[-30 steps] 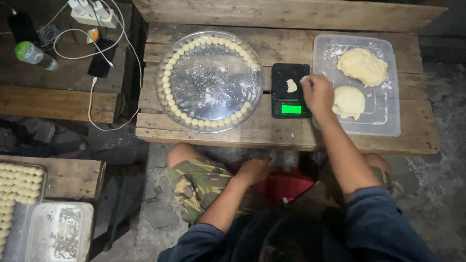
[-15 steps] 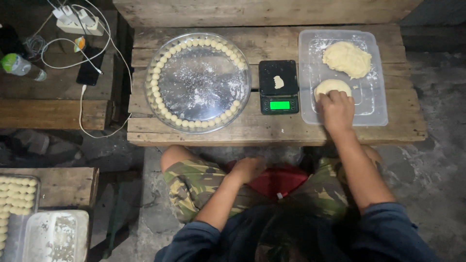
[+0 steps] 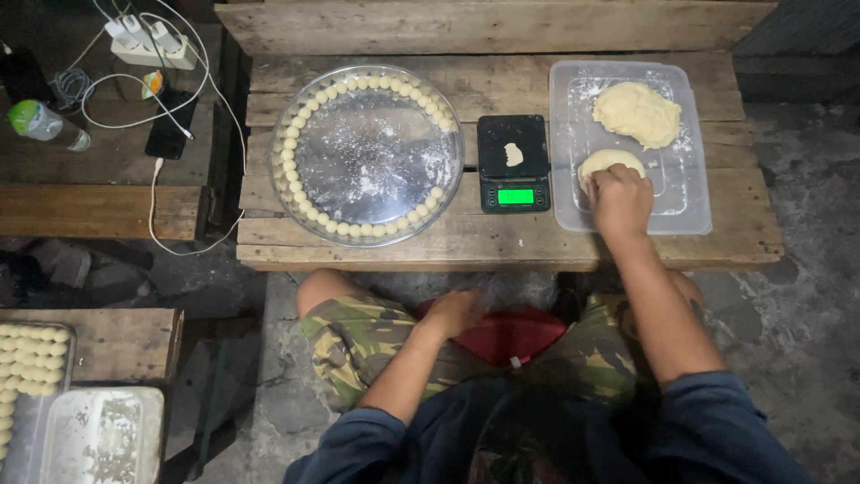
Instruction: Weighing small portions of dough on a digital scale and rolling them into balls by hand.
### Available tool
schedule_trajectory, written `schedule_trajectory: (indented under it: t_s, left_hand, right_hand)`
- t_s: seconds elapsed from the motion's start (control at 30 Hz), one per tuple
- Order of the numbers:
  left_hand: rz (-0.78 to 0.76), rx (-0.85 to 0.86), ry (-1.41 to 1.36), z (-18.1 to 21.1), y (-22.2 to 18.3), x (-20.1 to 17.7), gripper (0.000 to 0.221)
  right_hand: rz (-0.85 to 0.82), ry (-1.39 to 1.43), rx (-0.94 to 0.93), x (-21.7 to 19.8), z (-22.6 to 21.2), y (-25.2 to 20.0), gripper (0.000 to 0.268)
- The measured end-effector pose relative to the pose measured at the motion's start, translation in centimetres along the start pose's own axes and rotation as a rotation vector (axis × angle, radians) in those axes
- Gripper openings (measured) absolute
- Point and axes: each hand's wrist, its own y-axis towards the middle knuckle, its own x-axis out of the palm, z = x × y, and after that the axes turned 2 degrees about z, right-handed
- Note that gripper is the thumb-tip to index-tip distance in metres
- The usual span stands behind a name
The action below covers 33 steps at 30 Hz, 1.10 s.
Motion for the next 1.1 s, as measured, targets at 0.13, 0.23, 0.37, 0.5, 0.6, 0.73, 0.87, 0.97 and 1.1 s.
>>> schedule_trajectory:
  t_s: [0.13, 0.23, 0.37, 0.5, 0.6, 0.73, 0.87, 0.97, 1.1]
  left_hand:
    - [-0.001, 0.013, -0.011, 0.0, -0.2, -0.2, 0.044]
    - [-0.01, 0.012, -0.014, 0.4, -0.4, -0.4, 0.042]
    - [0.005, 0.012, -0.046, 0.9, -0.8, -0.5, 0.04]
    - [0.019, 0.002, 0.007, 1.8, -1.7, -0.9, 0.037]
    - [0.019, 0.035, 0.007, 0.1, 0.0, 0.3, 0.036]
    - [0.017, -0.042, 0.057, -1.4, 1.8, 1.5, 0.036]
    - [0.093, 0.044, 0.064, -2.3, 1.8, 1.7, 0.045]
    - [0.102, 0.051, -0.053, -1.2, 1.0, 1.1, 0.047]
    - [0.176, -0.047, -1.095, 1.0, 0.8, 1.1, 0.069]
  right_hand:
    - [-0.035, 0.043, 0.08, -0.4, -0.3, 0.5, 0.009]
    - [-0.068, 0.082, 0.12, -0.3, -0.7, 1.1, 0.009]
    - [-0.05, 0.297, 0.12, -0.1, -3.1, 2.9, 0.013]
    - [-0.111, 0.485, 0.132, 0.6, -6.9, 6.1, 0.014]
    - [-0.153, 0.342, 0.075, 3.4, -8.1, 7.3, 0.028]
    - [-0.282, 0.186, 0.1, 4.3, -10.8, 8.1, 0.033]
    - [-0.156, 0.25, 0.093, 7.2, -11.4, 7.6, 0.018]
    - [-0.161, 0.453, 0.111, 7.4, -10.8, 6.8, 0.019]
    - [-0.216, 0.959, 0.113, 1.6, -11.2, 3.7, 0.025]
